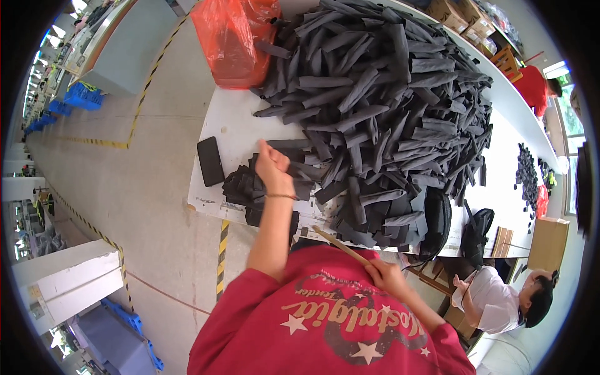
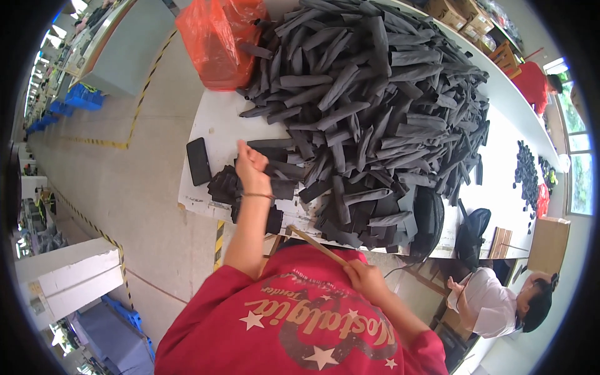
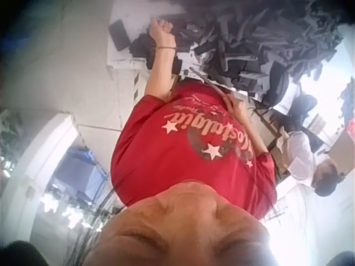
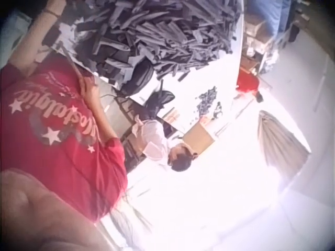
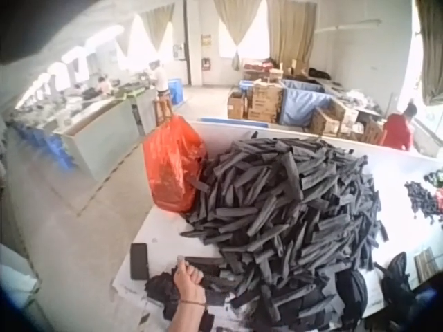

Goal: Inspecting and sorting black foam parts on a workbench using a wooden stick.

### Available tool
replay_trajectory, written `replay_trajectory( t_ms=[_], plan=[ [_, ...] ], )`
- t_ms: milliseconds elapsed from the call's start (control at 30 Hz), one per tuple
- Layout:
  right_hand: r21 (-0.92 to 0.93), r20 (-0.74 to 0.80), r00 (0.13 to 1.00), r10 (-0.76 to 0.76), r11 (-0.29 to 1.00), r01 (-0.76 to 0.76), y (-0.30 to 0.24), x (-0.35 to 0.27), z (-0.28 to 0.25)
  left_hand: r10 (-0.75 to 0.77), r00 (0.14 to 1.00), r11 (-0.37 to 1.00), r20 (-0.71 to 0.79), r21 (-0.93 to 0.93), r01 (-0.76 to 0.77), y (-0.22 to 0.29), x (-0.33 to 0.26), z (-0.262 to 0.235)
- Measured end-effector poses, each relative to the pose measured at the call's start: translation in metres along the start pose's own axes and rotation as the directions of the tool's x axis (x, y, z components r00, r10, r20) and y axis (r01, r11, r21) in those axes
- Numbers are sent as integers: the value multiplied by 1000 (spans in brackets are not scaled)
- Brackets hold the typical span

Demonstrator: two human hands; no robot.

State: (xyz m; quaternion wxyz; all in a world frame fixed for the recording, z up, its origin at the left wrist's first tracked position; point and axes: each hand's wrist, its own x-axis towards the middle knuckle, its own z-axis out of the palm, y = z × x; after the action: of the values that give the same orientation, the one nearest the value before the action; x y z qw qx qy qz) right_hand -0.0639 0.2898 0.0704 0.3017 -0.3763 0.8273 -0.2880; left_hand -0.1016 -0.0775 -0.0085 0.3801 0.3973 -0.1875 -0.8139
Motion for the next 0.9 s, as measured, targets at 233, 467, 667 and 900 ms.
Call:
replay_trajectory(
  t_ms=[233,467,667,900],
  plan=[
    [112,-509,857,-84,980,163,-39,118,-5,-293,956,953,-20,-89,290,-52,-51,17],
    [271,-492,870,13,953,138,-9,153,-18,-434,802,819,411,551,161,-23,-85,29],
    [340,-573,806,146,937,73,-16,155,-55,-646,490,490,585,811,-322,-36,-103,32],
    [429,-879,291,377,893,139,19,175,-151,-642,514,489,569,820,-298,-40,-146,-9]
  ],
)
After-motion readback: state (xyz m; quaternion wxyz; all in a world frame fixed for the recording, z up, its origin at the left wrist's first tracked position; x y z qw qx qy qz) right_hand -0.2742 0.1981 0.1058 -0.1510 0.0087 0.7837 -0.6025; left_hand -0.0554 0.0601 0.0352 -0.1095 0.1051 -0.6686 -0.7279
